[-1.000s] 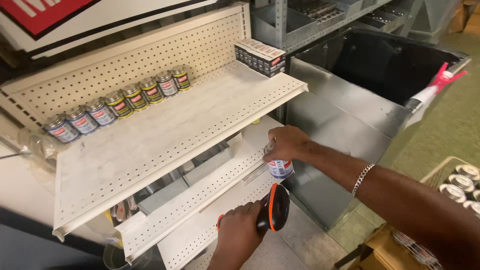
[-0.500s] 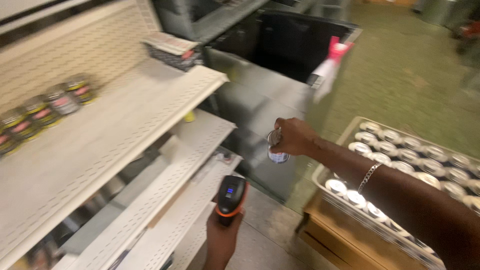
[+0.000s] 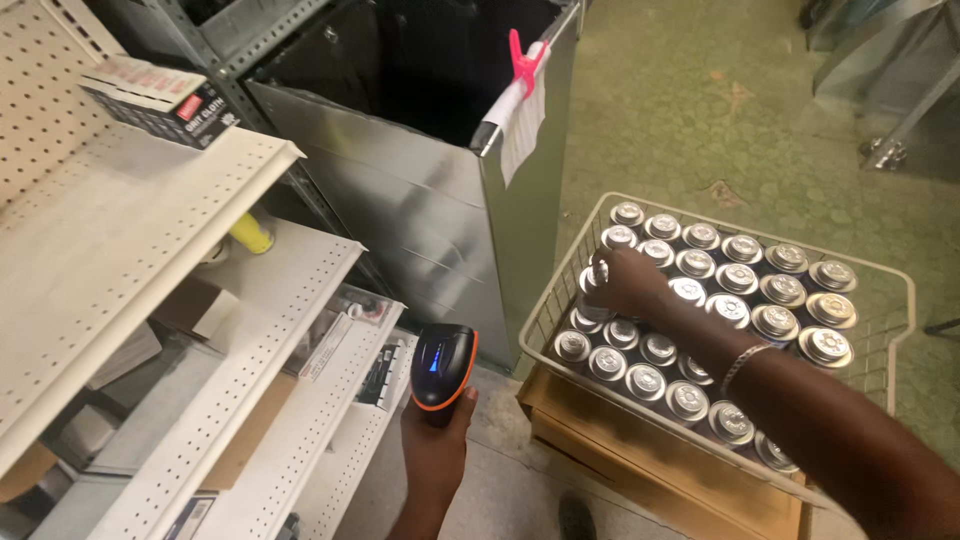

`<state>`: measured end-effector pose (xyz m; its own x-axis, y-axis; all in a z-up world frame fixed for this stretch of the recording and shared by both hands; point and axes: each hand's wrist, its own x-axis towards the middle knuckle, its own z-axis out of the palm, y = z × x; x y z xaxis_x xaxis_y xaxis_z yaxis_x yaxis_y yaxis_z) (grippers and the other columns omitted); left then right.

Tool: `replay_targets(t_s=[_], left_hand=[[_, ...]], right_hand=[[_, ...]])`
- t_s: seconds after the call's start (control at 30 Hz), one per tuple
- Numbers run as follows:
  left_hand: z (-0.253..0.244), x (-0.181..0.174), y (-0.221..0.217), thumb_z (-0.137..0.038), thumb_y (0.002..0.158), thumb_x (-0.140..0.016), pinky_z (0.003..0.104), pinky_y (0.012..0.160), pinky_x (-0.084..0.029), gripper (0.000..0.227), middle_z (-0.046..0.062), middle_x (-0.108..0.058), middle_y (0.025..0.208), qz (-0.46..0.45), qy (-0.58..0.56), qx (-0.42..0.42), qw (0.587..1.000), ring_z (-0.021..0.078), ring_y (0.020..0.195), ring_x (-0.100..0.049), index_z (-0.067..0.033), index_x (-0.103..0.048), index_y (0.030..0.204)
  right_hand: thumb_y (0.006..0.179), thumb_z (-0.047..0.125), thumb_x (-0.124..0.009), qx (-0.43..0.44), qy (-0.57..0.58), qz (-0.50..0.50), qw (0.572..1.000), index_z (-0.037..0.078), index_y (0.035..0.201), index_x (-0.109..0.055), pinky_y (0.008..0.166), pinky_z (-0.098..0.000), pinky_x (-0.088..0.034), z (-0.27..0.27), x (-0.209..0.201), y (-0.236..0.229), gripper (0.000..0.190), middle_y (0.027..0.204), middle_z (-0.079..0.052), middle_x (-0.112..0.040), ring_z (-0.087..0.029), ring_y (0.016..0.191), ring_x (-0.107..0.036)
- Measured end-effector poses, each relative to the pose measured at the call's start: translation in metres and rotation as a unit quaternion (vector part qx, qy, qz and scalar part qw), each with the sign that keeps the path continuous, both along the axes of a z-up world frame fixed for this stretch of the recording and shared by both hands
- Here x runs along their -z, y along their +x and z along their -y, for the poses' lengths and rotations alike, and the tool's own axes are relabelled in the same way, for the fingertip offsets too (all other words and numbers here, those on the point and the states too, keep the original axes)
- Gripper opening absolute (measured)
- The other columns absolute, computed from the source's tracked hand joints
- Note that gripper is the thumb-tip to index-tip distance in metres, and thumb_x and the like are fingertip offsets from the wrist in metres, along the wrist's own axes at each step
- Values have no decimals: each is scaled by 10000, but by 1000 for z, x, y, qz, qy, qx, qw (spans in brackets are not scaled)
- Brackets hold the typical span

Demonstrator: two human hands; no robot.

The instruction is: The person is stocking cans on a shelf. They pick up cans from a basket and place them on the shelf one by one. The person uses a barcode scanner to scan each can before placing it on the shelf.

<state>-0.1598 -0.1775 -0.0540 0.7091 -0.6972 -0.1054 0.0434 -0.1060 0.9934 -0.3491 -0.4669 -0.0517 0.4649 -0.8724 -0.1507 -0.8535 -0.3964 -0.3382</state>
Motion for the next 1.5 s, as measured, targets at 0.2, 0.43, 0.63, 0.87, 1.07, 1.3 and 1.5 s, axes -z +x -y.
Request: replay_targets(t_s=[0.2,0.43,0.63,0.87,1.07,1.3,1.5], left_hand=[[19,-7,-24,-135,787,-812,301,836,-569,229,51,-815,913,3,28,-21,999,118,884,-707,-37,-782,992],[30,23,-39,-141,778,-824,291,852,-547,208,40,-801,918,27,-2,-53,998,100,863,-668,-45,-783,958],[24,-3,-47,-167,793,-829,292,735,-518,153,6,-736,784,-8,52,-76,996,101,772,-598,-59,-761,878],[-9,5,-11,-141,776,-826,288,804,-538,149,20,-778,842,36,0,-129,991,99,814,-635,-66,-780,896],[-53,1,43,-127,760,-847,281,671,-522,107,-23,-692,727,32,-43,-194,980,74,723,-547,-75,-766,808],[-134,-21,127,-130,753,-855,275,719,-524,167,28,-788,805,3,-62,-245,967,94,752,-608,-46,-815,892],[-208,-51,179,-145,787,-813,353,384,-413,199,145,-606,552,-54,-55,-351,933,194,427,-502,33,-725,781]], right_hand=[[764,263,-786,39,61,-9,997,168,1206,-666,733,-352,-563,3,47,3,468,1118,-76,-621,-236,935,-636],[796,211,-791,-16,-45,45,998,48,994,-666,592,-304,-576,5,89,-1,285,985,-107,-577,-191,731,-589],[880,221,-681,-12,-12,-11,1000,18,1061,-627,507,-336,-557,-8,62,9,277,1079,-164,-566,-239,678,-597],[827,301,-760,-28,-89,42,995,96,1280,-620,709,-421,-586,-7,101,-1,517,1152,-202,-653,-318,940,-654],[833,326,-645,-3,-238,-3,971,250,1342,-617,584,-471,-524,0,120,11,515,1039,-159,-696,-340,798,-674],[837,412,-696,18,-192,133,972,113,1456,-571,1015,-615,-394,-46,25,123,699,1432,-276,-531,-452,1302,-452],[819,324,-744,-202,-216,243,924,139,1285,-677,973,-491,-477,-89,-12,296,506,1218,-110,-663,-345,1166,-568]])
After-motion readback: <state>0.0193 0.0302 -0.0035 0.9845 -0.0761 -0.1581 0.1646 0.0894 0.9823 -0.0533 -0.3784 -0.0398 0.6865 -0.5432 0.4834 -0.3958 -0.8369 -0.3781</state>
